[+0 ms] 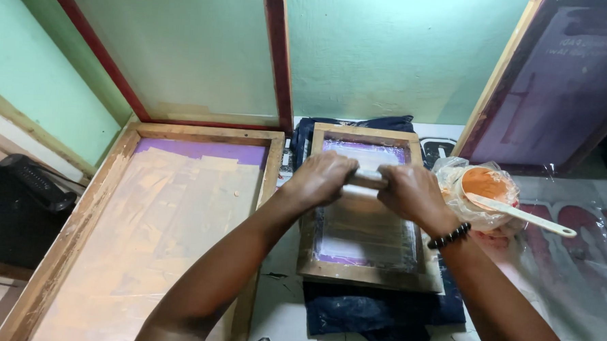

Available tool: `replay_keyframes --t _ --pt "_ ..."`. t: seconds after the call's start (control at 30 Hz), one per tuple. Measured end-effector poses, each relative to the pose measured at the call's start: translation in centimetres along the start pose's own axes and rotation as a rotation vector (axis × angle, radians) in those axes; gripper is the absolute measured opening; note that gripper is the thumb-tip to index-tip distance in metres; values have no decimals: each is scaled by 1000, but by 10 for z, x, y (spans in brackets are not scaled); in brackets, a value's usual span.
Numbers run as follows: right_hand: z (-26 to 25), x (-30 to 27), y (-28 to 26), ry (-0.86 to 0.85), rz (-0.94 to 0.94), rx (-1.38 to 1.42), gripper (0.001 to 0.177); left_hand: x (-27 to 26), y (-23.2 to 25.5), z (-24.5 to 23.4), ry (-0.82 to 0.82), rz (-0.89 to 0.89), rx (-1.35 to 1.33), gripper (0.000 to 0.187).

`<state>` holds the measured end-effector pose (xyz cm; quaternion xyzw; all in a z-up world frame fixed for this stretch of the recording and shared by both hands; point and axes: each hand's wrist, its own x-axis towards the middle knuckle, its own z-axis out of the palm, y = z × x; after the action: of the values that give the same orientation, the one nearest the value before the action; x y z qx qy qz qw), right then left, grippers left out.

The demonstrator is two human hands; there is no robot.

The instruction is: The person uses a squeegee to pull white ink across a screen printing frame placed over a dark garment. They repeatedly pull the squeegee across the mesh to apply the ink evenly. The person lifts the frame to check the print and then continues the process.

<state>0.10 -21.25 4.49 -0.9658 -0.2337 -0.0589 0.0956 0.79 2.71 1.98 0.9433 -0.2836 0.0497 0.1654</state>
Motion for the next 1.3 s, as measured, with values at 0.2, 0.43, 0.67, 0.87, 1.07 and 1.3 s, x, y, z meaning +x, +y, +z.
replay_keyframes --t 0.2,0.43,0.67,0.87,1.07,1.3 --pt "19 85 17 7 -39 -145 42 74 -68 44 162 -30 220 24" --pt "24 61 7 -36 8 -140 33 23 -35 17 186 71 105 13" --pt "26 -17 5 77 -131 -67 27 -34 40 8 107 79 138 14" --pt "40 20 26 191 -125 -31 32 7 21 17 249 -36 345 11" --pt "84 22 32 210 -148 -53 21 12 -3 61 210 -40 308 10" --pt "7 -63 -27 0 -147 -48 14 -57 52 13 -111 11 9 35"
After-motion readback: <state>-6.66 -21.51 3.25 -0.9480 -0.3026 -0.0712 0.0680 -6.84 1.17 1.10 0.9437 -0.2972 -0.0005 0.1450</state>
